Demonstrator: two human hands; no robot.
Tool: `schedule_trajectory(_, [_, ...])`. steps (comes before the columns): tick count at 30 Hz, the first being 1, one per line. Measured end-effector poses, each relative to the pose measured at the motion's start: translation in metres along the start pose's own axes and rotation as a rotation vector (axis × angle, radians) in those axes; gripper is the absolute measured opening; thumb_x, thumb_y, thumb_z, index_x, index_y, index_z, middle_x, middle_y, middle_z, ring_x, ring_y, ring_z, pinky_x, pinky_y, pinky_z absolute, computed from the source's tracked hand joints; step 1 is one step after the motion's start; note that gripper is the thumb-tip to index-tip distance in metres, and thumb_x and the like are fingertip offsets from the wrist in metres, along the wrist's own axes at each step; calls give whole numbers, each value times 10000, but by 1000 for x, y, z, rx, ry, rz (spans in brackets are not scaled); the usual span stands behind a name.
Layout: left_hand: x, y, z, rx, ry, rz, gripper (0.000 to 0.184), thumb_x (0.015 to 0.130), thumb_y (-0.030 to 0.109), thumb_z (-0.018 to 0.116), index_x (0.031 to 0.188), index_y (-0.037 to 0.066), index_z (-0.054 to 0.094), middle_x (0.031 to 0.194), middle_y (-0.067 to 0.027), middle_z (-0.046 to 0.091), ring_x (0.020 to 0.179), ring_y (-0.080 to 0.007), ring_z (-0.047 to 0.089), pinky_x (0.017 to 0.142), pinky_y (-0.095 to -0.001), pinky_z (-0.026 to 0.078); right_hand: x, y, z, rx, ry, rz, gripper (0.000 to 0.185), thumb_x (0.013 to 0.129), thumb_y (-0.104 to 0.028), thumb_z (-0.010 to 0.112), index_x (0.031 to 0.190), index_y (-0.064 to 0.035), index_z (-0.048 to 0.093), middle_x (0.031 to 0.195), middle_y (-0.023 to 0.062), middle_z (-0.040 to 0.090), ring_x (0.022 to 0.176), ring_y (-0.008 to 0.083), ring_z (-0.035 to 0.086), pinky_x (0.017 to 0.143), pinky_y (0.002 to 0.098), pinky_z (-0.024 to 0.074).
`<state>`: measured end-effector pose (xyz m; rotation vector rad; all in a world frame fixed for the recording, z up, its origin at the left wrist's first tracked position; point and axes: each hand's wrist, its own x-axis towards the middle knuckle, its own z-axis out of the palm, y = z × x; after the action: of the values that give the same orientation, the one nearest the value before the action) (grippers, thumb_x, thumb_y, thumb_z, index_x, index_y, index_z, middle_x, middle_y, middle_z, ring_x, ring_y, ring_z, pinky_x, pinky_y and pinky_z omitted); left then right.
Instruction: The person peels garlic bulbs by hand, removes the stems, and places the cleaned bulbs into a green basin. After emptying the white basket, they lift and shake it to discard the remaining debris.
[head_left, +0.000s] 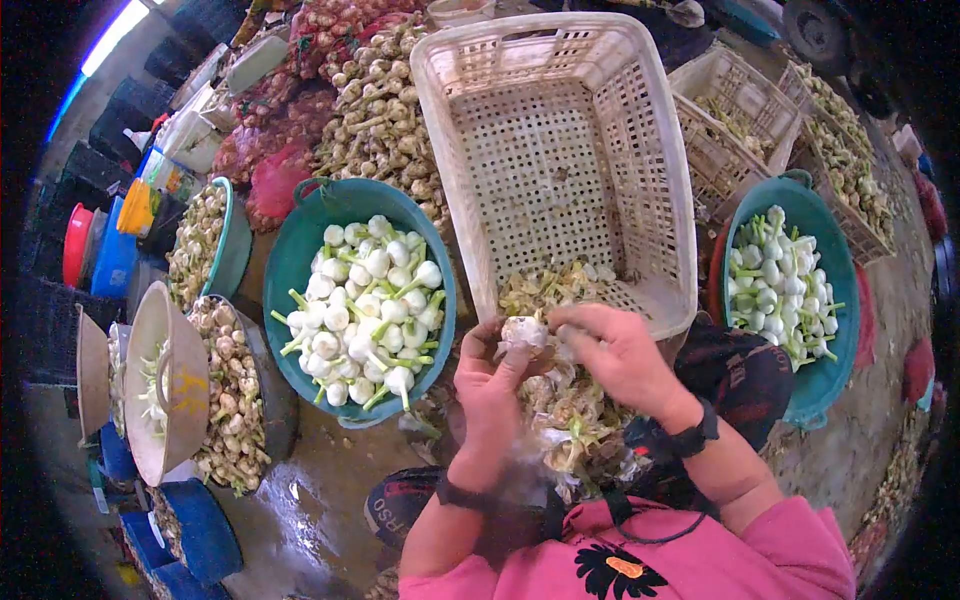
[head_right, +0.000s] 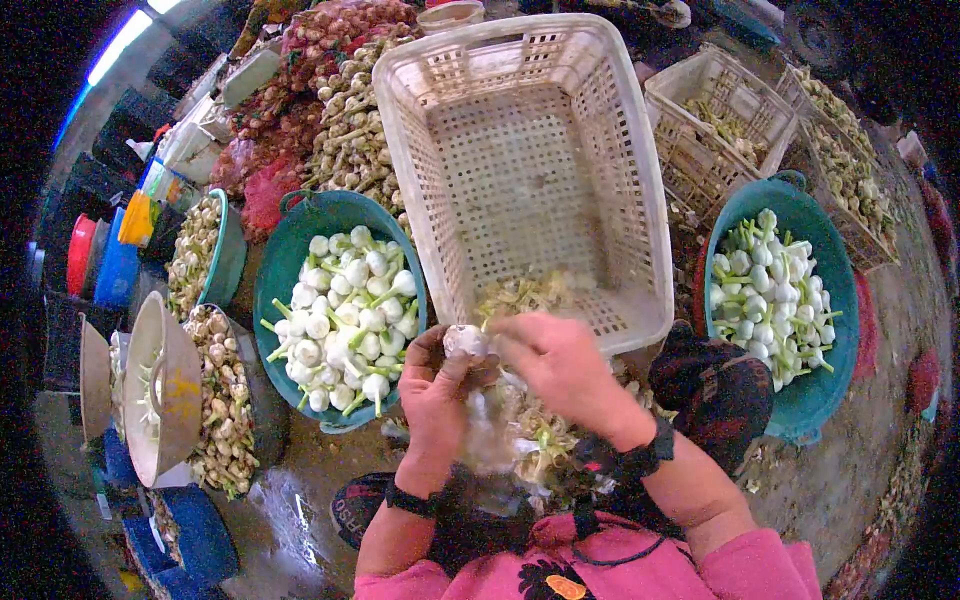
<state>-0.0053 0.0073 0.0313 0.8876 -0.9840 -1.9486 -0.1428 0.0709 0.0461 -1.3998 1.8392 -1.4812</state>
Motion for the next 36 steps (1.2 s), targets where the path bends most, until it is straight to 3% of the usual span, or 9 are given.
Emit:
schedule_trajectory(5, [-4,-5,-2,127,12,117,288,848,61,580,1122,46,493,1013,-69,593,858,-184,605,688,-331,536,-7,-2,14,-335,-22,-205,125,721,-80,597,827,-14,596,725,149,568,688,327,559,598,417,445])
schedule_trajectory(14, [1,16,-15,-399,-200,-177,296,857,87,550,1147,38,522,1035,-90,612,844,-194,618,675,-333,515,-2,75,-13,-559,-47,261,247,807,-235,525,757,5,554,749,218,576,699,420,536,616,459,434])
schedule_trajectory(18, [2,2,-10,-224,-123,-101,293,847,60,567,1129,36,493,1018,-86,604,872,-193,605,666,-335,520,2,21,-12,150,61,265,180,808,-167,567,797,11,593,734,163,592,680,356,560,599,410,435])
schedule_trajectory(21, [-1,-2,-1,22,-83,43,301,836,47,585,1116,26,476,1024,-80,591,882,-183,594,696,-335,524,-3,0,6,131,-29,75,139,783,-123,610,805,15,608,723,128,594,662,286,569,600,358,441])
schedule_trajectory(25, [-5,1,1,-8,-57,44,310,826,39,594,1115,18,483,1036,-79,583,882,-175,590,729,-333,524,-11,-6,12,-38,33,89,91,762,-74,607,789,14,602,768,149,612,686,258,584,621,326,452])
schedule_trajectory(28, [-2,7,-3,-133,-128,-68,321,825,44,587,1129,21,488,1041,-85,586,886,-186,596,742,-327,518,-9,1,11,197,27,221,121,770,-97,594,795,20,590,756,172,600,684,301,577,603,362,448])
schedule_trajectory(31, [1,8,-14,-342,-214,-200,330,832,64,571,1150,26,490,1047,-85,589,887,-190,602,745,-316,513,-10,51,6,-7,200,332,142,789,-111,557,814,26,580,759,189,596,703,332,579,625,392,451])
schedule_trajectory(34, [0,21,-11,-454,-264,-240,342,841,90,560,1171,32,491,1048,-81,590,886,-183,605,732,-308,512,-19,89,-13,-597,-117,372,163,806,-113,502,839,25,583,782,200,601,743,338,591,678,400,460])
schedule_trajectory(36, [-1,20,-7,-432,-207,-288,348,847,104,556,1182,36,490,1046,-76,591,889,-174,603,723,-304,513,-24,87,-18,-693,-288,344,165,812,-108,488,851,18,586,789,201,603,757,356,587,694,396,467])
